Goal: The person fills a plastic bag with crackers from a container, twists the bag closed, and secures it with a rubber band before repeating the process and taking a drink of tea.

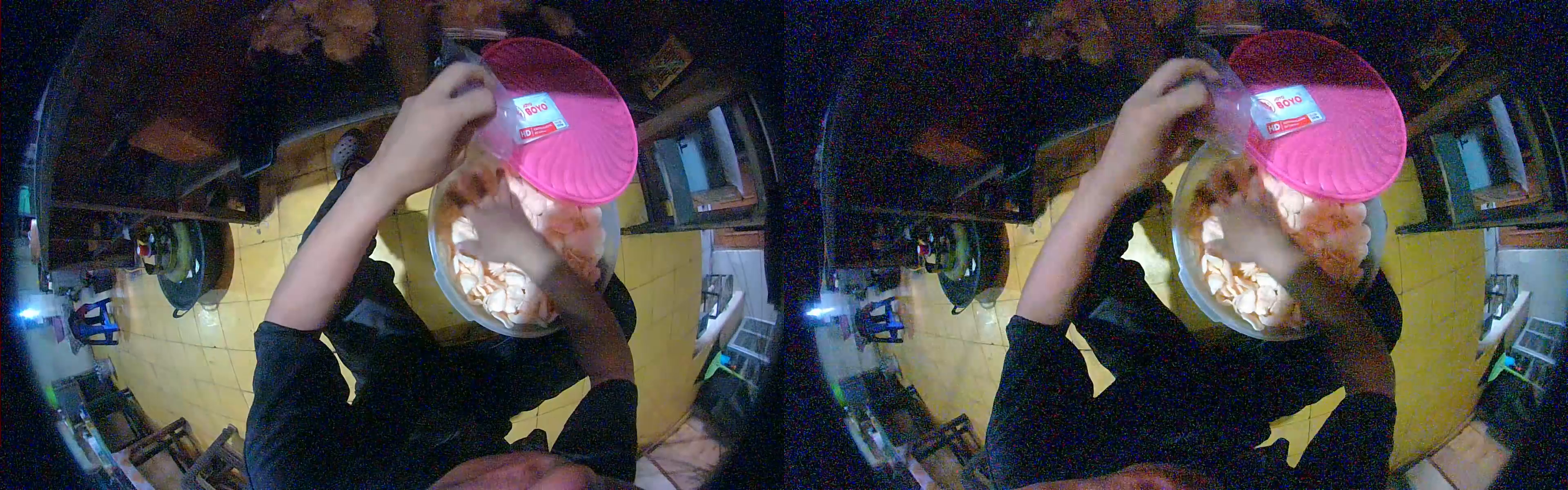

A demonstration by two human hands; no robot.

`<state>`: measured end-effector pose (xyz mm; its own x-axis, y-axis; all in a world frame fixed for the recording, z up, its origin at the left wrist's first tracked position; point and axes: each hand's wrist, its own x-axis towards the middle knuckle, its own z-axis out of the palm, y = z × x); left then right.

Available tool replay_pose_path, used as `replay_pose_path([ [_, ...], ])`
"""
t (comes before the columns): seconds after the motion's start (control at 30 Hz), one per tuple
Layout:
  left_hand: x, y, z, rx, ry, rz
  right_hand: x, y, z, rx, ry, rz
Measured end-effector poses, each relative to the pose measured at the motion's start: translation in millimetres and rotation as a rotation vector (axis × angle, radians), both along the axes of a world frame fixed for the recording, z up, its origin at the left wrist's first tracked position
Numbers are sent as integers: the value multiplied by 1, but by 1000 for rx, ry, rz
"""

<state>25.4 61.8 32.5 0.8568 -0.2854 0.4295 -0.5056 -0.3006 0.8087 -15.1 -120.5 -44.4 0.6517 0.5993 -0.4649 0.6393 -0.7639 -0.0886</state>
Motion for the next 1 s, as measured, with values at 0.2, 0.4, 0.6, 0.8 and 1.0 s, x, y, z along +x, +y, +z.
replay_pose_path([
  [0.2,-3,-2,0,345,-263,-86,-27,-5,-9,314,41,42],
  [0.4,1,-16,-8,351,-207,-34,-28,-23,-12,335,93,-85],
  [0.6,-2,-19,-12,286,-157,31,-12,-51,43,781,160,-240],
  [0.8,-6,-32,-18,329,-92,39,-6,-78,90,1092,256,-461],
  [1.0,-20,-52,-19,81,335,-86,8,-83,73,1305,667,-720],
])
